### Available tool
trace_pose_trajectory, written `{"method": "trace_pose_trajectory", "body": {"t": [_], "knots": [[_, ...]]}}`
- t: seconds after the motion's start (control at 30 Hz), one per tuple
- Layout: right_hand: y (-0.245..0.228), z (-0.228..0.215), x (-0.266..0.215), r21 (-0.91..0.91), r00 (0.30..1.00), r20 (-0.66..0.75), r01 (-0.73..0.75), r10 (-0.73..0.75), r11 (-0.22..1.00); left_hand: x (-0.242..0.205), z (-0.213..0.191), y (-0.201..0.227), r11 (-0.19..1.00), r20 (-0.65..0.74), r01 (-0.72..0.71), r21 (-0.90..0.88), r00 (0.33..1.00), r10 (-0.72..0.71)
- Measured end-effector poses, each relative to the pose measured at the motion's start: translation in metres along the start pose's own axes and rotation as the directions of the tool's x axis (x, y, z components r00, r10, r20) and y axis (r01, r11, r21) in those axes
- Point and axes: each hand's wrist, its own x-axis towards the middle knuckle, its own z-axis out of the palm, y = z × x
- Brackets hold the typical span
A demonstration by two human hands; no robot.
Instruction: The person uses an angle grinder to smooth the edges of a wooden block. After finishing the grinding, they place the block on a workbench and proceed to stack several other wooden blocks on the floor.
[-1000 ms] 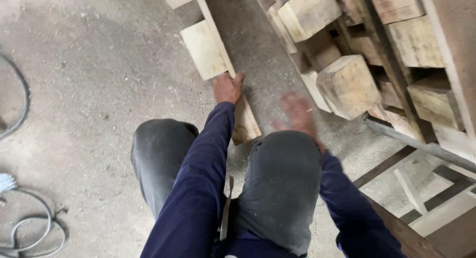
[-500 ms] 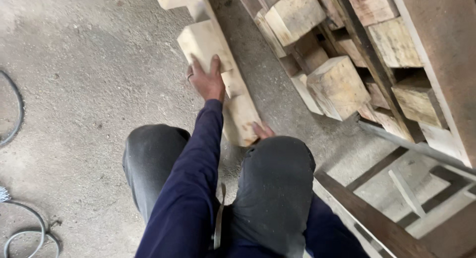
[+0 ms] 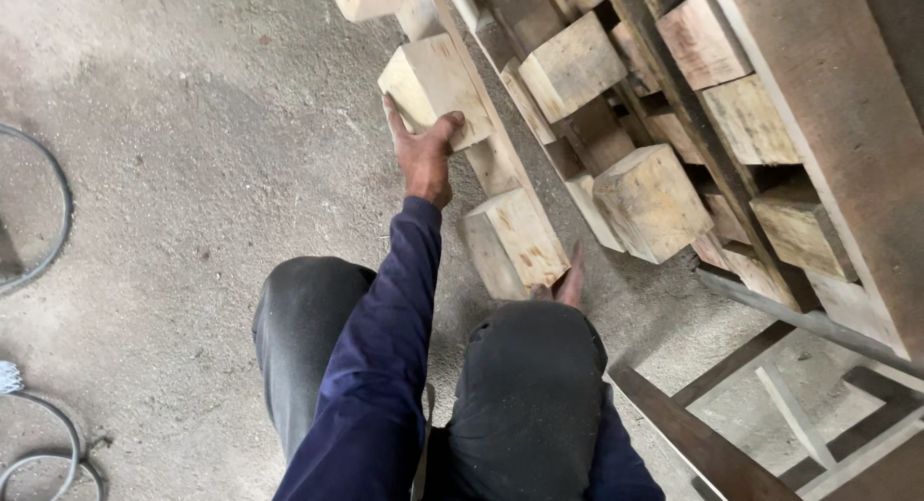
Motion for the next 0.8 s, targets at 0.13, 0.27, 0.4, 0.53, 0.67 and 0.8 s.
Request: {"method": "trace_pose_trajectory", "body": {"t": [0.13,0.27,0.4,0.53,0.67,0.8], "knots": [[-0.008,-0.005,-0.007,-0.011,0.988,-0.055,0.143,-0.143,0.990,-0.022,0.029,0.027,0.958,0.022,-0.236,0.165,0.972,0.236],[-0.035,-0.010,-0.021,-0.137,0.919,-0.143,0.351,-0.369,0.927,-0.039,0.072,0.044,0.915,0.071,-0.060,0.398,0.997,0.034],[-0.077,-0.014,-0.037,-0.456,0.783,-0.205,0.454,-0.587,0.765,-0.048,0.105,0.027,0.501,0.426,-0.632,0.591,0.772,0.471],[-0.115,-0.017,-0.030,-0.532,0.844,-0.233,0.306,-0.484,0.790,-0.025,0.111,0.007,0.686,0.456,-0.474,0.552,0.861,0.228],[-0.127,-0.021,-0.013,-0.522,0.852,-0.299,0.231,-0.430,0.821,-0.006,0.112,-0.008,0.872,0.491,-0.296,0.391,0.868,0.074],[-0.122,-0.025,0.007,-0.583,0.828,-0.305,0.228,-0.470,0.780,-0.006,0.119,-0.011,0.879,0.506,-0.219,0.423,0.862,-0.029]]}}
